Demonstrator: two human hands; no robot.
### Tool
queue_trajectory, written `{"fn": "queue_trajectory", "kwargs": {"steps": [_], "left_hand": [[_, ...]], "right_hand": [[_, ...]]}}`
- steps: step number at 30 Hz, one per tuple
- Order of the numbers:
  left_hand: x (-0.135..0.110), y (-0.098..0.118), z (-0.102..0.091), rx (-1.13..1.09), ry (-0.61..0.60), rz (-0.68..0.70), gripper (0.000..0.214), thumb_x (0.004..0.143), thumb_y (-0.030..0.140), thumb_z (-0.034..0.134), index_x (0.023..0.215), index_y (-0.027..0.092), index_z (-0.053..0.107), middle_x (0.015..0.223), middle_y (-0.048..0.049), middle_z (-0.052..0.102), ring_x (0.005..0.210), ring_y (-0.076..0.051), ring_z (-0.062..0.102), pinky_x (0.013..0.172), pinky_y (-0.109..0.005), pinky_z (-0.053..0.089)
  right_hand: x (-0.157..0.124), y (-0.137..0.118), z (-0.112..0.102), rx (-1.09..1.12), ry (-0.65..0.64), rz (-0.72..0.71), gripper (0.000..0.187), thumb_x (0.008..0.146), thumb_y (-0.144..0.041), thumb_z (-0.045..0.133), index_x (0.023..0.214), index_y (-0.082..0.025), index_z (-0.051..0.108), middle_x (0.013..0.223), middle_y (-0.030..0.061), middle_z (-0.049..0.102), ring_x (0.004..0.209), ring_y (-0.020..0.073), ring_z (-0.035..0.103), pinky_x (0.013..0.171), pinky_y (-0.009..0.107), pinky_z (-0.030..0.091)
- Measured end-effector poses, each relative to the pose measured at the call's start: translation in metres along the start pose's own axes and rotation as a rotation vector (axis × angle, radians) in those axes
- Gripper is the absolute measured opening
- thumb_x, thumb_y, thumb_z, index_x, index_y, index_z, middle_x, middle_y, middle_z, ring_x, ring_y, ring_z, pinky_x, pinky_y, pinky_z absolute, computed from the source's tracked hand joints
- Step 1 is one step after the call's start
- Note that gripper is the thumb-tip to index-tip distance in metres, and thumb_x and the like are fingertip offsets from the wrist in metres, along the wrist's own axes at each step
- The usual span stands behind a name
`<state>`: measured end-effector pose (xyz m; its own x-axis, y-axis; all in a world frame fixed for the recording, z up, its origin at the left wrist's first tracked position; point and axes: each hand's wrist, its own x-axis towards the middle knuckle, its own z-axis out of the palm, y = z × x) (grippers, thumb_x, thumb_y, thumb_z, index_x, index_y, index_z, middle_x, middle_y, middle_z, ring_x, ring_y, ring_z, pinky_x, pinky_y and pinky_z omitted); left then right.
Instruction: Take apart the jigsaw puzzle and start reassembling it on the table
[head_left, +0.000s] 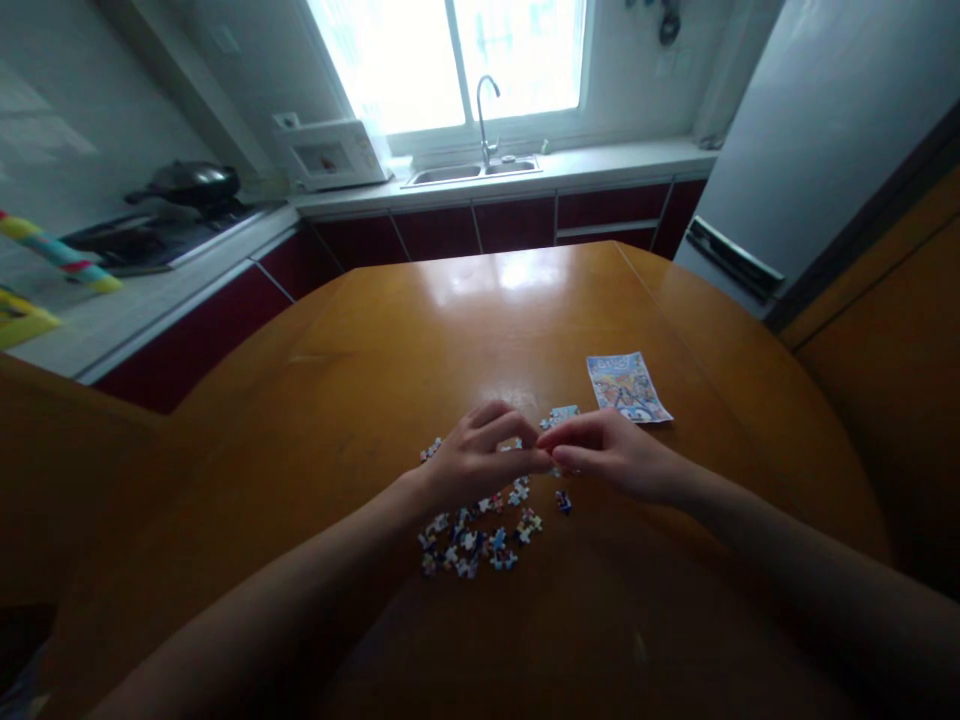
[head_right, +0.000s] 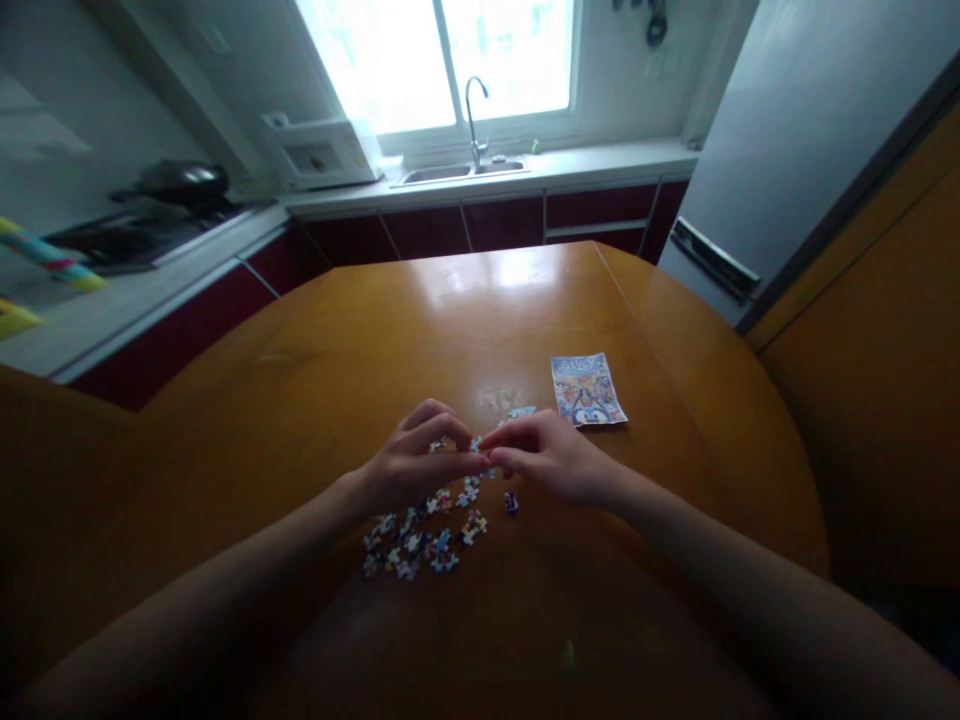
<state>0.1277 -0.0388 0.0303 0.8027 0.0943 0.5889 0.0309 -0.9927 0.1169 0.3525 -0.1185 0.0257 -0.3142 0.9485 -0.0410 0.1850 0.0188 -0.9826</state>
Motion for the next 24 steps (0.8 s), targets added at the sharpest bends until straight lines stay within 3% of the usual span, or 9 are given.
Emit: {"fn": "queue_trajectory", "kwargs": {"steps": [5, 9, 13, 17, 20, 24], "left_hand": [[0.012, -0.019, 0.016, -0.116, 0.105, -0.048, 0.014, 0.096, 0.024, 0.062, 0.1, 0.033, 0.071, 0.09, -0.0001, 0.061, 0.087, -0.015, 0.053, 0.076, -0.029, 0.048], [0.02, -0.023, 0.027, -0.248, 0.184, -0.148, 0.013, 0.094, 0.026, 0.064, 0.107, 0.023, 0.067, 0.093, -0.0032, 0.063, 0.088, -0.015, 0.057, 0.075, -0.029, 0.051], [0.029, -0.019, 0.036, -0.277, 0.204, -0.249, 0.026, 0.085, 0.035, 0.075, 0.101, 0.017, 0.065, 0.092, -0.005, 0.065, 0.085, -0.015, 0.06, 0.073, -0.029, 0.053], [0.031, -0.018, 0.042, -0.246, 0.209, -0.23, 0.009, 0.089, 0.022, 0.069, 0.096, 0.018, 0.066, 0.089, -0.0038, 0.067, 0.083, -0.014, 0.061, 0.073, -0.029, 0.053], [0.027, -0.025, 0.043, -0.218, 0.185, -0.21, 0.01, 0.089, 0.02, 0.066, 0.099, 0.019, 0.067, 0.091, -0.0043, 0.069, 0.086, -0.015, 0.061, 0.075, -0.03, 0.053], [0.018, -0.043, 0.046, -0.156, 0.107, -0.256, 0.009, 0.091, 0.023, 0.065, 0.096, 0.021, 0.072, 0.092, -0.0039, 0.073, 0.086, -0.016, 0.061, 0.078, -0.032, 0.052]], "right_hand": [[0.002, 0.003, -0.002, 0.342, 0.097, 0.148, 0.022, 0.077, -0.037, 0.076, 0.089, -0.019, 0.076, 0.072, 0.0022, 0.068, 0.064, 0.0125, 0.058, 0.06, 0.028, 0.045], [0.007, 0.01, -0.003, 0.47, 0.308, 0.182, 0.023, 0.071, -0.035, 0.081, 0.085, -0.018, 0.074, 0.074, 0.0036, 0.069, 0.067, 0.0136, 0.06, 0.065, 0.03, 0.048], [0.011, 0.012, 0.0, 0.436, 0.512, 0.177, 0.026, 0.068, -0.033, 0.083, 0.086, -0.019, 0.072, 0.078, 0.0041, 0.071, 0.07, 0.0154, 0.063, 0.066, 0.032, 0.047], [0.012, 0.01, 0.004, 0.386, 0.553, 0.169, 0.026, 0.068, -0.034, 0.082, 0.086, -0.018, 0.071, 0.081, 0.0056, 0.073, 0.073, 0.017, 0.066, 0.069, 0.033, 0.048], [0.014, 0.011, 0.001, 0.347, 0.56, 0.145, 0.028, 0.071, -0.034, 0.079, 0.092, -0.018, 0.071, 0.085, 0.0071, 0.074, 0.077, 0.0193, 0.068, 0.072, 0.035, 0.05], [0.021, 0.019, -0.012, 0.107, 0.691, 0.098, 0.023, 0.081, -0.036, 0.066, 0.094, -0.018, 0.072, 0.091, 0.0089, 0.074, 0.083, 0.0215, 0.067, 0.072, 0.036, 0.051]]}}
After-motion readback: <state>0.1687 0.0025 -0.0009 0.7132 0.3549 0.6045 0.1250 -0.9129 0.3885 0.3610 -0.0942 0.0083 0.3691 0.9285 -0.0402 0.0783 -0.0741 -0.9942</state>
